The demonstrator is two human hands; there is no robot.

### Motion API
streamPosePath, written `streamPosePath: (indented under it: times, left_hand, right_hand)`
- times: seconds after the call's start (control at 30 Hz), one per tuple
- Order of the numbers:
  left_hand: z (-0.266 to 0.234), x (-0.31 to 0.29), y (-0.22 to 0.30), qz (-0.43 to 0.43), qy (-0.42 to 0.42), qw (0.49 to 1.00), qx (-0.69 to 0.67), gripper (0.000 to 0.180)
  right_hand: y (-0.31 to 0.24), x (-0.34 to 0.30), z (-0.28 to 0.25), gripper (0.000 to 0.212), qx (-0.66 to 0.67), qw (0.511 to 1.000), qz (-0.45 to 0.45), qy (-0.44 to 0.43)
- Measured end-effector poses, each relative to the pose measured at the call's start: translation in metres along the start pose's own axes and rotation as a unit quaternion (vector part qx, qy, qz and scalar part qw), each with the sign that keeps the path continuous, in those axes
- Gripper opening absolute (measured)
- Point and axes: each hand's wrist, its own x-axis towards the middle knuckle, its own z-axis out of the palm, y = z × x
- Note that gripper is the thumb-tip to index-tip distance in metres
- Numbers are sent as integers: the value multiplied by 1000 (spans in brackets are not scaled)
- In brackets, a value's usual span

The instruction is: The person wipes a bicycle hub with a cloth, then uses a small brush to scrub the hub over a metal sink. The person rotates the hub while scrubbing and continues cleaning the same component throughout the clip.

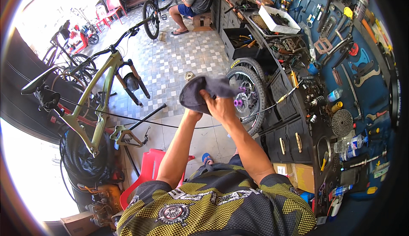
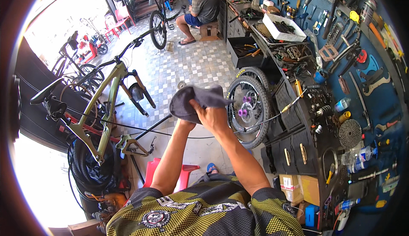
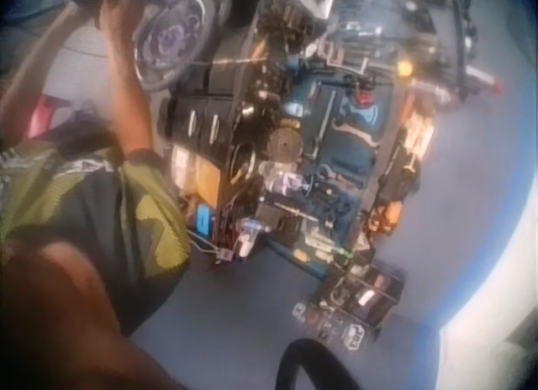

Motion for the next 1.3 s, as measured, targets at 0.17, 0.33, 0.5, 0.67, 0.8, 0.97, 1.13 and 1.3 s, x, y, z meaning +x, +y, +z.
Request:
streamPosePath:
  times: [0.17, 0.33, 0.5, 0.67, 0.8, 0.97, 1.13, 1.3]
  left_hand:
    - [4, 8, 15, -112, -133, 931, -321, 46]
    - [-3, -11, 40, -30, -124, 947, -296, 66]
    - [5, -3, 25, 14, -156, 963, -219, 60]
    - [46, -20, -11, -11, -77, 997, 18, 64]
    - [53, -15, -5, -63, -105, 987, -104, 74]
    - [74, 9, -6, -72, -107, 983, -130, 60]
    - [95, 27, -48, -154, -78, 975, -139, 49]
    - [182, -4, -88, -236, -97, 966, -45, 56]
  right_hand:
    - [5, -20, 6, 35, 13, 992, -119, 38]
    - [27, -25, -55, 59, 309, 882, 338, 110]
    - [27, -28, -74, 67, 131, 938, 295, -127]
    - [46, -24, -11, 28, 109, 990, 83, -27]
    - [52, -31, -22, 40, -41, 996, -75, 0]
    - [76, -48, -48, 52, 12, 994, -110, -3]
    - [48, -77, -114, 53, -161, 984, -41, -64]
    - [74, -76, -162, 50, 56, 989, 131, 49]
